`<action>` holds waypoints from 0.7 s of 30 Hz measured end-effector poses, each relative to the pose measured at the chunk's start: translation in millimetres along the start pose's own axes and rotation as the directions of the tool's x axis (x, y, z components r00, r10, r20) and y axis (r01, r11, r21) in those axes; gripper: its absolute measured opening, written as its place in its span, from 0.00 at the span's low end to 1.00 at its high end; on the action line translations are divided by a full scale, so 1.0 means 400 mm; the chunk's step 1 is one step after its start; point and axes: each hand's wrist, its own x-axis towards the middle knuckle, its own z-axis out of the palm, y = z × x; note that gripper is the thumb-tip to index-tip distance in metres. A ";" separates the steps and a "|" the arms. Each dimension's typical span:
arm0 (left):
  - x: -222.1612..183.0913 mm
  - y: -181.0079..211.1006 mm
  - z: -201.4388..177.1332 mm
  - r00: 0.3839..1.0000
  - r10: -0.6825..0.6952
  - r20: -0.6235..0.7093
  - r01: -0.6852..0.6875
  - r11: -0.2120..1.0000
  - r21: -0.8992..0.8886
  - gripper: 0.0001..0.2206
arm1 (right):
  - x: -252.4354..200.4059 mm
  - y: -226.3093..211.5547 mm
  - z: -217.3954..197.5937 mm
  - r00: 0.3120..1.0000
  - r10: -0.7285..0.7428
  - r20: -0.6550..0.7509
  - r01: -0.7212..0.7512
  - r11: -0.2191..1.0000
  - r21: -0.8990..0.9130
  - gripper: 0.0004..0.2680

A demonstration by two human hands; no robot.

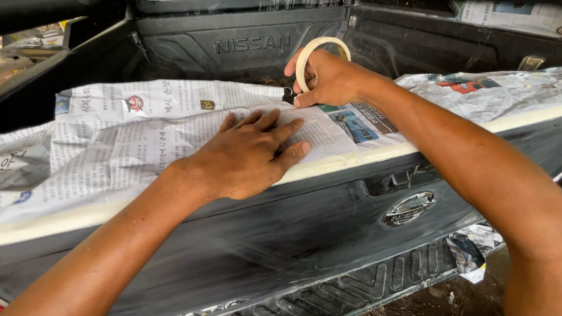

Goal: The person is masking the tailgate of a pickup truck with newspaper and masking tape for painting.

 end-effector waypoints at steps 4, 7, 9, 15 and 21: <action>0.001 0.000 -0.003 0.997 -0.025 0.075 0.029 0.998 -0.047 0.34 | 0.013 -0.058 -0.014 0.972 0.202 0.121 -0.197 0.979 -0.049 0.24; -0.005 0.005 -0.010 0.992 -0.059 0.108 0.066 0.996 -0.061 0.36 | 0.037 -0.045 -0.025 0.949 0.238 0.206 -0.236 0.971 -0.036 0.24; -0.004 0.003 -0.008 0.991 -0.059 0.116 0.066 0.996 -0.057 0.36 | 0.048 -0.018 -0.028 0.932 0.245 0.266 -0.253 0.967 -0.006 0.25; -0.001 -0.001 -0.005 0.993 -0.034 0.111 0.042 0.996 -0.072 0.36 | 0.108 0.010 -0.036 0.834 0.306 0.460 -0.309 0.948 -0.071 0.27; 0.007 -0.032 0.046 0.999 0.033 -0.017 -0.034 0.996 -0.086 0.33 | 0.159 0.045 -0.041 0.721 0.347 0.600 -0.285 0.937 -0.200 0.26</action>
